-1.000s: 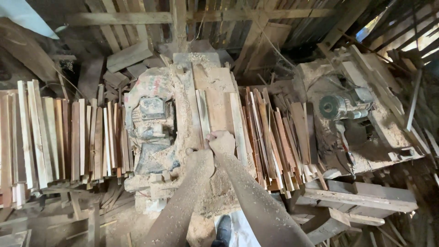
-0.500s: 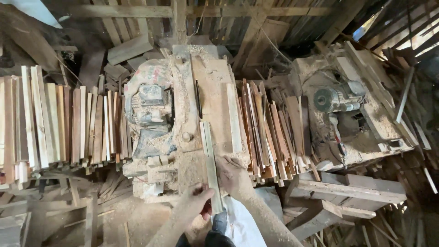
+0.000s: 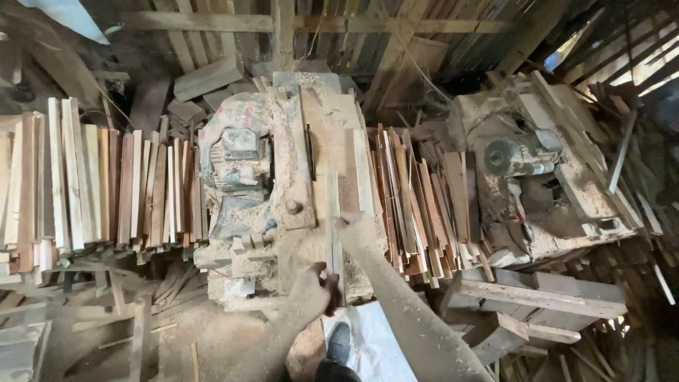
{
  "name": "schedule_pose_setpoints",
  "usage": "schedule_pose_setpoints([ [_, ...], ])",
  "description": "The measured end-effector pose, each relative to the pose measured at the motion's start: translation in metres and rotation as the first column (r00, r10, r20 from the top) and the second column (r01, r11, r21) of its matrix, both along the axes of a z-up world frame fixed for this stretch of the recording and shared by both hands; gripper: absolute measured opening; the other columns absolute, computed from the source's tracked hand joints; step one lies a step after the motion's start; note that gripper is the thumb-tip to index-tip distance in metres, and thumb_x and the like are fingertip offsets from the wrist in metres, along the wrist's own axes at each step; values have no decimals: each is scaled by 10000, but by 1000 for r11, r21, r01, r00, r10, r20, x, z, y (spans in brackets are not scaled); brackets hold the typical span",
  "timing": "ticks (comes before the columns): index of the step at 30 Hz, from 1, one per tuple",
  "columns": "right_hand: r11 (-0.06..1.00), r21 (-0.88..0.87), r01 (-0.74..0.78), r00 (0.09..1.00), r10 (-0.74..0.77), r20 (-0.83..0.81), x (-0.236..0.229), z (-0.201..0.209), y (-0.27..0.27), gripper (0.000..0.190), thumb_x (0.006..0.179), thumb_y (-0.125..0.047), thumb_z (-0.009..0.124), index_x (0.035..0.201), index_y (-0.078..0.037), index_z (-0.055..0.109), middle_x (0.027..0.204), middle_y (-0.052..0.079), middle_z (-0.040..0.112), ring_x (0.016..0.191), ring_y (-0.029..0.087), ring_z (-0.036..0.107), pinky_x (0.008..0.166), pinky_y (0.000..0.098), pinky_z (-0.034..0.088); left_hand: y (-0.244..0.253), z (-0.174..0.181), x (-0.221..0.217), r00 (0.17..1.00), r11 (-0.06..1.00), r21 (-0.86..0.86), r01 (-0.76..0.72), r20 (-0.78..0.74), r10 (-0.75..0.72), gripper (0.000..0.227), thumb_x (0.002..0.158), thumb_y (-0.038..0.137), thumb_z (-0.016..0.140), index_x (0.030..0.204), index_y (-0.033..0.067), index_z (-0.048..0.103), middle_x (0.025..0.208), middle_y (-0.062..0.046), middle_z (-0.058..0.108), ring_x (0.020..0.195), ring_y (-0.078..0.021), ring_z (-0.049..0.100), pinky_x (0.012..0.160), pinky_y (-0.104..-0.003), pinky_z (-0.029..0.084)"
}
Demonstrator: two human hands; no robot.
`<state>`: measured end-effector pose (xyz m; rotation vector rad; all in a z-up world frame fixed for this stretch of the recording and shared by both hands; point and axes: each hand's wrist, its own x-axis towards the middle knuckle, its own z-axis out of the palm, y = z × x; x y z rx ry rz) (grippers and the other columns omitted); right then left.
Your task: Feeding thin wooden strips into a woodworking machine for processing in a workshop environment.
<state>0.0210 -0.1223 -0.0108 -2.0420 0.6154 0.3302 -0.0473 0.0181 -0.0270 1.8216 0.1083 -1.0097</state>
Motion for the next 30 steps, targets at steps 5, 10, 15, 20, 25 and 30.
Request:
schedule_pose_setpoints([
  [5, 943, -332, -19, 962, 107, 251, 1, -86, 4, 145, 942, -257, 720, 1050, -248, 817, 581, -76, 710, 321, 35, 347, 292, 209, 293, -14, -62, -21, 972, 981, 189, -46, 234, 0, 474, 900, 133, 711, 1269, 102, 415, 926, -134, 739, 786, -299, 751, 658, -409, 626],
  [10, 972, -234, 10, 972, 45, 229, 6, -60, 11, 196, 948, -162, 667, 1043, -236, 822, 737, -69, 780, 308, 26, 301, 275, 197, 276, -15, -89, -20, 538, 473, 740, 478, 179, -824, 960, 938, -33, 600, 1650, 122, -25, 1285, -254, 385, 571, -101, 523, 507, -231, 506],
  [15, 983, -185, 14, 958, 40, 284, 16, -66, 7, 172, 935, -177, 696, 1051, -148, 821, 524, -20, 679, 316, 44, 333, 273, 219, 252, -13, -20, -9, -217, -447, 834, 323, -394, -893, 634, 1109, 115, 395, 1666, 119, 93, 1655, -437, 35, 1445, -372, 433, 936, -233, 585],
  [20, 981, -191, -24, 1000, 22, -11, 30, -26, 14, 194, 992, -234, 660, 1138, -228, 788, 792, -62, 784, 371, 20, 350, 331, 171, 330, -14, 0, 3, 775, 690, 573, 442, 144, -616, 1142, 882, -5, 726, 1642, 33, -125, 1108, -208, 685, 918, -287, 733, 787, -402, 639],
  [25, 984, -177, 13, 991, 11, 134, 42, -41, 11, 202, 975, -216, 662, 1124, -184, 795, 709, -19, 759, 358, 37, 355, 306, 196, 302, -10, -6, 24, 779, 740, 529, 415, 214, -589, 1018, 855, -66, 607, 1625, 45, -49, 935, -170, 690, 811, -330, 709, 657, -450, 583],
  [30, 962, -261, -79, 997, 76, -21, 35, -63, 2, 196, 973, -253, 649, 1077, -211, 809, 622, -65, 691, 439, 57, 454, 390, 224, 386, -6, -10, 51, 731, 795, 518, 316, 401, -552, 914, 804, -77, 660, 1562, 24, 159, 754, -128, 691, 649, -323, 701, 524, -440, 563],
])
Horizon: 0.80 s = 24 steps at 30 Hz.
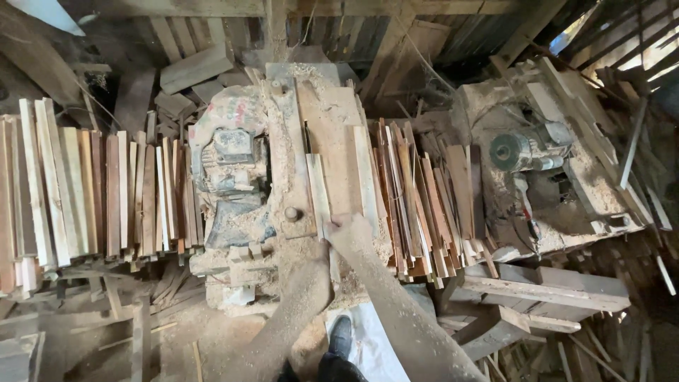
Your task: Feeding thin wooden strips into a woodworking machine for processing in a workshop environment.
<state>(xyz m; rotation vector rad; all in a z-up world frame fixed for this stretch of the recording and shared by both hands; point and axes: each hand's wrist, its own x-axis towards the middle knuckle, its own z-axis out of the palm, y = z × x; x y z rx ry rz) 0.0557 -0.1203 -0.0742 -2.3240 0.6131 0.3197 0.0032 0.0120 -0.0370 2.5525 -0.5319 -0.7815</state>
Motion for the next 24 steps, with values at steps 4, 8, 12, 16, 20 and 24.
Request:
schedule_pose_setpoints([
  [4, 996, -53, 68, 968, -53, 246, 4, -68, -7, 141, 748, -408, 739, 865, -370, 807, 774, -12, 766, 853, 325, 737, 771, 439, 610, -7, -17, 29, 996, 1000, -27, 4, -92, -6, 966, 868, 193, 745, 1588, -8, 133, 1266, -258, 675, 1216, -417, 654, 1030, -540, 540],
  [8, 992, -77, 105, 968, -84, 238, 14, -27, 5, 110, 775, -374, 742, 859, -370, 813, 782, 3, 772, 839, 291, 750, 776, 405, 615, -13, -67, 49, 990, 994, 76, 78, 113, -87, 887, 838, 185, 708, 1556, -41, 239, 1079, -211, 748, 1036, -379, 741, 889, -524, 606],
  [12, 991, -16, 134, 947, -123, 296, 40, -42, 8, 171, 767, -334, 747, 910, -281, 824, 790, 53, 774, 826, 334, 751, 738, 444, 601, -23, -40, 68, 954, 987, 136, 82, 274, -117, 786, 858, 159, 694, 1530, -39, 338, 1049, -140, 779, 990, -299, 770, 822, -455, 636],
  [16, 988, -48, 146, 964, -131, 229, 66, -36, -1, 184, 802, -355, 750, 963, -292, 814, 889, 46, 785, 926, 336, 742, 857, 454, 604, -36, -76, 95, 974, 990, 128, -61, 223, 31, 636, 794, 105, 605, 1418, 39, 506, 976, -149, 766, 946, -377, 758, 789, -552, 602],
  [20, 984, -7, 178, 970, -174, 170, 83, -31, 0, 235, 837, -393, 725, 1025, -275, 801, 981, 69, 783, 994, 373, 722, 917, 493, 583, -32, -22, 106, 936, 961, 274, 24, 332, -118, 504, 801, 181, 611, 1294, 91, 670, 875, -53, 790, 892, -280, 781, 790, -483, 594],
  [24, 980, 1, 200, 972, -198, 129, 86, -36, -2, 242, 828, -435, 727, 1027, -317, 798, 979, 45, 785, 1006, 350, 723, 925, 476, 588, -40, -110, 117, 946, 974, 226, 15, 312, -87, 796, 833, 211, 619, 1543, -22, 344, 974, -111, 790, 974, -297, 769, 782, -532, 594],
])
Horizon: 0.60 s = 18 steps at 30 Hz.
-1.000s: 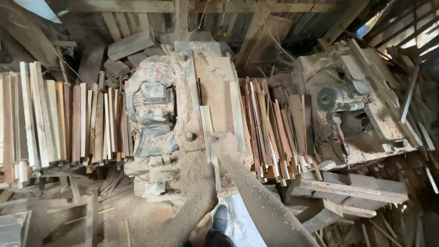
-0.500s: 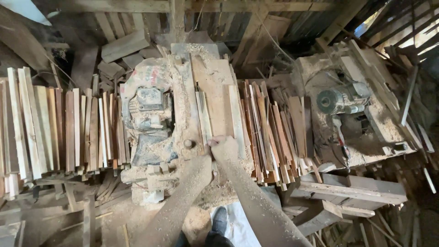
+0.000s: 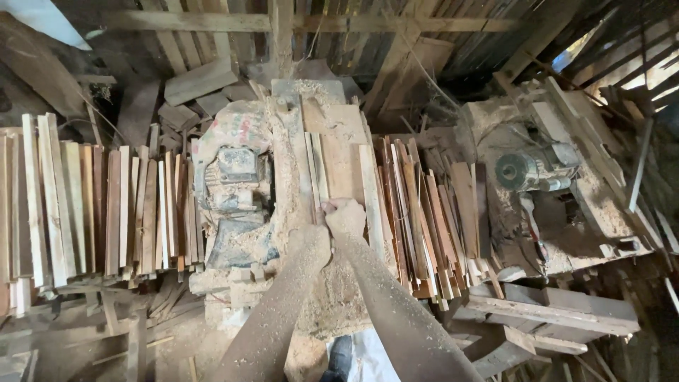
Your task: Feeding thin wooden strips into a woodworking machine for processing in a workshop environment.
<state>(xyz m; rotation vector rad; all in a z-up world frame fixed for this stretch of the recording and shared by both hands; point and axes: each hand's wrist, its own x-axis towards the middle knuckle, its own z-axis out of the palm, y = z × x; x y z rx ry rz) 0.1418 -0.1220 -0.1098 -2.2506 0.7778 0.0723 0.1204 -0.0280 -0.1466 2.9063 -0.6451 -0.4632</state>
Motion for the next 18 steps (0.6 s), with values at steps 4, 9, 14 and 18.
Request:
schedule_pose_setpoints([
  [4, 997, -46, -58, 998, 59, 4, -62, 7, 6, 162, 829, -335, 692, 913, -281, 819, 894, 58, 782, 942, 369, 725, 878, 490, 594, 17, 55, -73, 962, 959, -209, -191, -232, 141, 516, 898, 153, 621, 1368, 26, 452, 868, -70, 735, 763, -201, 674, 627, -380, 549],
  [9, 959, 35, -280, 941, 282, -186, -151, 50, 5, 249, 1020, -178, 562, 910, -125, 779, 748, 14, 742, 505, 84, 626, 442, 216, 557, 30, 91, -144, 819, 793, -391, -468, -528, 224, 168, 981, 77, 625, 1144, 90, 589, 732, -16, 664, 492, -77, 551, 428, -182, 491],
  [14, 832, 418, -364, 830, 86, 552, -199, -68, -8, 520, 932, -203, 717, 622, -196, 300, 586, -71, 239, 529, 72, 248, 537, 273, 171, 47, 73, -163, 701, 726, -352, -591, -669, 247, 311, 786, 245, 650, 1032, 56, 631, 885, -125, 766, 840, -311, 742, 726, -408, 555],
  [18, 919, 267, -290, 955, 261, 139, -185, 18, -23, 493, 1006, -245, 668, 629, -176, 358, 595, -41, 328, 550, 96, 331, 563, 264, 253, 37, 149, -142, 536, 704, -258, -661, -819, 203, 299, 925, 234, 644, 1157, 62, 570, 946, -116, 672, 786, -220, 636, 648, -346, 507],
])
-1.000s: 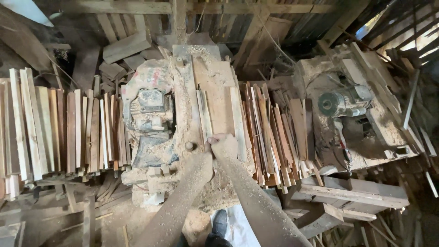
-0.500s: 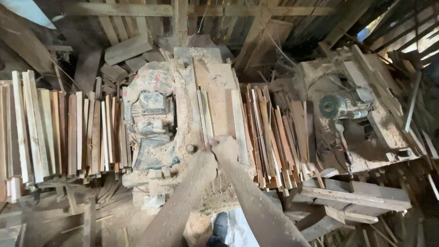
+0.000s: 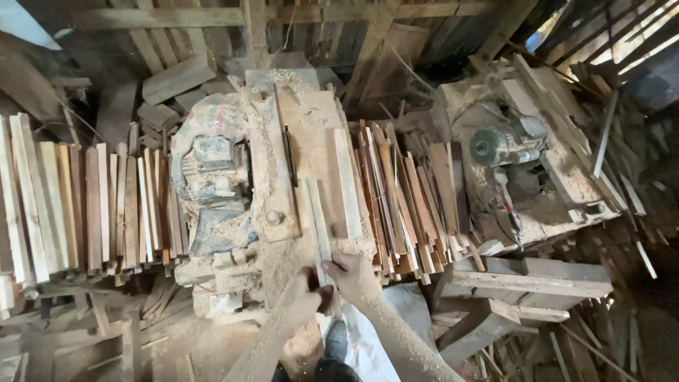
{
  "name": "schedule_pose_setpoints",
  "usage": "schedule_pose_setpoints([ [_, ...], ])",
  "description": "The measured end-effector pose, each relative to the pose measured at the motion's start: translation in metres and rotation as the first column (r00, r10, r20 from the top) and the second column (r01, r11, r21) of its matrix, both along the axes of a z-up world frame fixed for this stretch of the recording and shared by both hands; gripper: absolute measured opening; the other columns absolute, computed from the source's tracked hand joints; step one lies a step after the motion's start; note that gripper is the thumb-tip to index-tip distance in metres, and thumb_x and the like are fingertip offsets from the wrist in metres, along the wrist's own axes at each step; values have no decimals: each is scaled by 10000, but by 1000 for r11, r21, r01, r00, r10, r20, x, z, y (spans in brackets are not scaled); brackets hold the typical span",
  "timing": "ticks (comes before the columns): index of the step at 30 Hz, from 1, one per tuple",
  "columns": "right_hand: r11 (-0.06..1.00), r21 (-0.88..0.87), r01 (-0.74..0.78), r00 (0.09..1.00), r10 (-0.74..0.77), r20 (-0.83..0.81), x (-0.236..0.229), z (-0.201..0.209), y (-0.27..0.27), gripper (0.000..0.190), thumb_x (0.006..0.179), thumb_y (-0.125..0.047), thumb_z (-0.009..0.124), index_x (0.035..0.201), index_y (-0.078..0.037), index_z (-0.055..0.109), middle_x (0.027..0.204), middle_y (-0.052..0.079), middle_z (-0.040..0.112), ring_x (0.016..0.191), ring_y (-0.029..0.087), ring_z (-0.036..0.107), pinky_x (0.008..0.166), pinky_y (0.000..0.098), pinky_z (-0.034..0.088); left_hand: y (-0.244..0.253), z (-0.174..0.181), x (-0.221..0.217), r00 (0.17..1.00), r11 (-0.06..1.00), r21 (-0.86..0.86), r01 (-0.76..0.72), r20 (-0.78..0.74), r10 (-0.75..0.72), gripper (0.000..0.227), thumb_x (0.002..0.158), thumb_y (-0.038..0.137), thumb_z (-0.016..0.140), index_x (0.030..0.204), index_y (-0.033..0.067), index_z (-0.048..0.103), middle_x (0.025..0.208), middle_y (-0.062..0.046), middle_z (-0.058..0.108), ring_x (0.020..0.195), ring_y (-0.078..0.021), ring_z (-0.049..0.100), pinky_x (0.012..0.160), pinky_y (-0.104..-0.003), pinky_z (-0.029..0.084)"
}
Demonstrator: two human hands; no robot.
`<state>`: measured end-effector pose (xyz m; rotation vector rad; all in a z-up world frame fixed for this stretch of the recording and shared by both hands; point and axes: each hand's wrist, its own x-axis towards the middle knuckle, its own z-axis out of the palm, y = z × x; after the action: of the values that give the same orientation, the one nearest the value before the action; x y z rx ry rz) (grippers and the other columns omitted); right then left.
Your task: Feeding thin wooden strips into a woodworking machine for processing in a workshop environment.
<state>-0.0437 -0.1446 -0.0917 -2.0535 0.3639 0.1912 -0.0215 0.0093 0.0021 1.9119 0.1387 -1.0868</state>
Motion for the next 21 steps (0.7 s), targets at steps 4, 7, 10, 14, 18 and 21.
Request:
schedule_pose_setpoints([
  [4, 954, -166, 248, 949, -205, 242, 36, -20, -24, 203, 890, -324, 706, 971, -154, 784, 830, 57, 756, 780, 223, 698, 690, 338, 564, -31, -38, 30, 958, 940, -195, -278, -126, 258, 332, 978, 164, 579, 1279, 43, 506, 986, -133, 636, 823, -219, 662, 792, -352, 588],
  [7, 849, -392, 354, 935, -310, 174, 52, 5, -36, 458, 768, -482, 791, 1097, -166, 754, 956, 132, 768, 965, 376, 722, 861, 515, 584, -44, -79, 26, 890, 862, -224, -455, -99, 444, 346, 920, 218, 609, 1234, 106, 519, 1021, -135, 590, 876, -248, 625, 836, -385, 561],
  [10, 874, -375, 307, 945, -326, 16, 71, -13, -54, 547, 694, -482, 827, 1133, -171, 727, 967, 114, 765, 1003, 366, 722, 919, 502, 587, -48, -71, 18, 923, 917, -196, -349, 99, 372, 449, 877, 58, 569, 1308, 143, 474, 1143, -186, 654, 1085, -306, 651, 954, -391, 566],
  [14, 931, -218, 292, 939, -322, -120, 71, 14, -66, 289, 696, -486, 795, 960, -369, 786, 874, -15, 774, 928, 273, 734, 835, 445, 622, -55, -47, 17, 939, 986, 10, -166, 307, 155, 534, 856, 1, 547, 1341, 204, 453, 1271, -199, 694, 1238, -317, 663, 1075, -400, 565],
  [18, 816, 362, 450, 884, -464, -53, 62, -22, -103, 202, 729, -204, 744, 825, -28, 770, 675, 108, 667, 652, 186, 675, 626, 298, 641, -87, -85, 47, 911, 979, 24, -204, 371, 180, 540, 840, 62, 569, 1344, 240, 498, 1287, -118, 677, 1216, -253, 673, 1040, -347, 586],
  [21, 796, 423, 433, 875, -484, 16, 53, -2, -105, 120, 775, -146, 735, 743, -31, 740, 619, 91, 582, 571, 163, 605, 526, 275, 597, -106, -123, 70, 863, 953, 274, -131, 504, -26, 305, 866, 354, 558, 1153, 254, 555, 1054, -137, 721, 1025, -347, 742, 880, -458, 646],
])
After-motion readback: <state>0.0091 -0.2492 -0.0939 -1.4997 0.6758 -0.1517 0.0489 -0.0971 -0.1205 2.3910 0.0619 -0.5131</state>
